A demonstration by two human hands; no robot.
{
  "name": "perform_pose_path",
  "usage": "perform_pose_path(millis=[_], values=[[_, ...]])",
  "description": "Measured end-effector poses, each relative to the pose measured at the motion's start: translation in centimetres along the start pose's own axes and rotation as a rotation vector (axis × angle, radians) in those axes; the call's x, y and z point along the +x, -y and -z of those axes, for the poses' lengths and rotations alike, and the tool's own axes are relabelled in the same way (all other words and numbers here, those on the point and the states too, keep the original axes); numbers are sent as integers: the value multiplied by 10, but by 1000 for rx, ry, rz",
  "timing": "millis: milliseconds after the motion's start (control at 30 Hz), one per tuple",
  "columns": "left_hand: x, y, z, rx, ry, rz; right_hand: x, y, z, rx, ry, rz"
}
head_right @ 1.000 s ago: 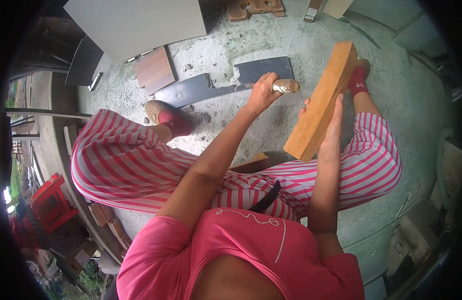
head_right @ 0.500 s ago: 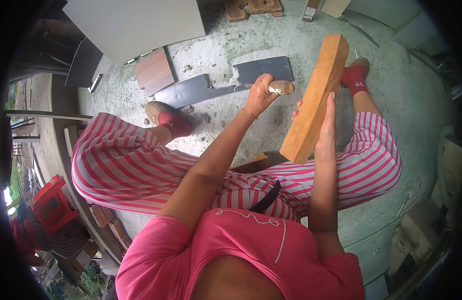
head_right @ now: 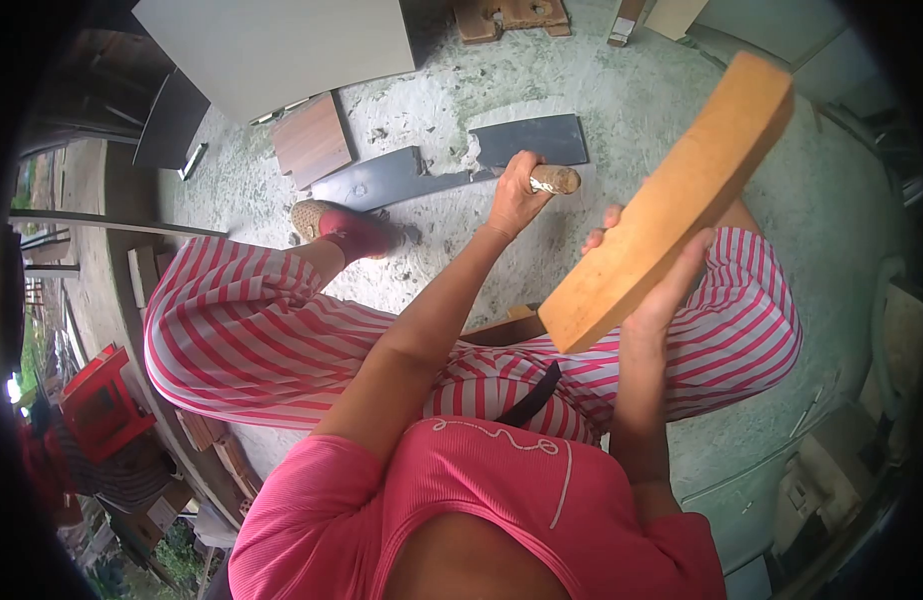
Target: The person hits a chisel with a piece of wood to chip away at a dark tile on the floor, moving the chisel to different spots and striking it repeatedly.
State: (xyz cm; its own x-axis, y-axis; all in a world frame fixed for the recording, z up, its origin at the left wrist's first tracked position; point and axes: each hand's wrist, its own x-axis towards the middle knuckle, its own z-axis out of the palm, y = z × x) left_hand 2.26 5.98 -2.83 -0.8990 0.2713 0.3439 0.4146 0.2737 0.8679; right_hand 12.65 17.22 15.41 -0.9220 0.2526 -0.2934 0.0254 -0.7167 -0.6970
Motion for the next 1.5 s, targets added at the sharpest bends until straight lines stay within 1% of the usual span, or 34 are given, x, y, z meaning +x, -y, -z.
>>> perform_pose_path(millis=[33,100,133,200,233,267,300,367,400,433,467,500,567,600,633,700,767,833,900,933,967,1000,1033,1100,1133,1200,1233,1267,1300,1367,1400,1433,1467,1500], values=[[0,0,0,0,5,6,-3,-12,0,44,-18,-54],[0,1,0,-4,12,8,0,-47,13,-50,-92,-357],[2,2,1,-7,3,25,-2,-46,16,-49,-95,-350],[8,6,4,1,-11,41,-2,-40,12,-74,-152,-470],[7,5,6,-26,-3,107,-1,-30,9,-33,-170,-482],[9,4,8,-55,-1,165,-2,-19,2,5,-198,-431],[10,3,8,-57,-2,165,-1,-5,-6,39,-226,-378],[9,2,9,-35,10,177,0,27,-13,-134,-210,-188],[8,1,9,-36,7,178,-1,40,-18,-136,-208,-189],[7,1,8,-46,31,162,-2,53,-24,-110,-135,-57],[7,1,6,-59,57,145,-3,60,-26,-85,-62,75],[7,1,4,-65,56,143,-1,57,-29,-89,-63,78],[7,4,2,-4,80,102,3,41,-33,98,-169,259],[7,3,2,-5,81,103,0,25,-16,-104,-53,134],[8,2,2,-12,73,101,2,-2,-8,-32,-127,-14],[6,1,1,-19,68,97,6,-55,13,-144,-178,-387],[7,7,0,-12,69,89,8,-58,14,-125,-114,-336],[5,4,6,-7,80,118,8,-33,9,-121,-135,-412],[10,5,4,-47,41,133,6,6,-24,-126,-209,-250],[12,3,4,-6,56,153,7,22,-22,-199,-219,-124],[12,3,3,-10,51,154,4,38,-38,-200,-208,17],[12,3,4,-20,50,149,13,47,-36,-195,-289,202],[12,2,5,-30,50,143,10,50,-34,-198,-287,201],[13,0,4,-17,61,157,4,53,-31,-161,-114,311],[13,-1,4,2,75,174,7,39,-28,-97,-126,335],[13,-1,4,-1,71,169,6,-13,-9,-54,-183,53],[14,-1,3,-5,66,162,7,-42,20,-168,-76,-229],[14,-1,2,-6,72,158,6,-57,6,-178,-166,-303],[14,1,1,1,60,155,3,-58,9,-139,-132,-370],[8,5,7,21,53,173,7,-38,2,-211,-173,-466],[8,3,8,-14,39,189,10,-27,2,-168,-148,-438],[18,4,9,-52,11,188,13,-13,-7,-135,-129,-334],[19,4,7,-39,-16,187,12,10,-25,-163,-172,-255],[20,3,6,-42,-22,186,12,28,-34,-259,-234,-98]])
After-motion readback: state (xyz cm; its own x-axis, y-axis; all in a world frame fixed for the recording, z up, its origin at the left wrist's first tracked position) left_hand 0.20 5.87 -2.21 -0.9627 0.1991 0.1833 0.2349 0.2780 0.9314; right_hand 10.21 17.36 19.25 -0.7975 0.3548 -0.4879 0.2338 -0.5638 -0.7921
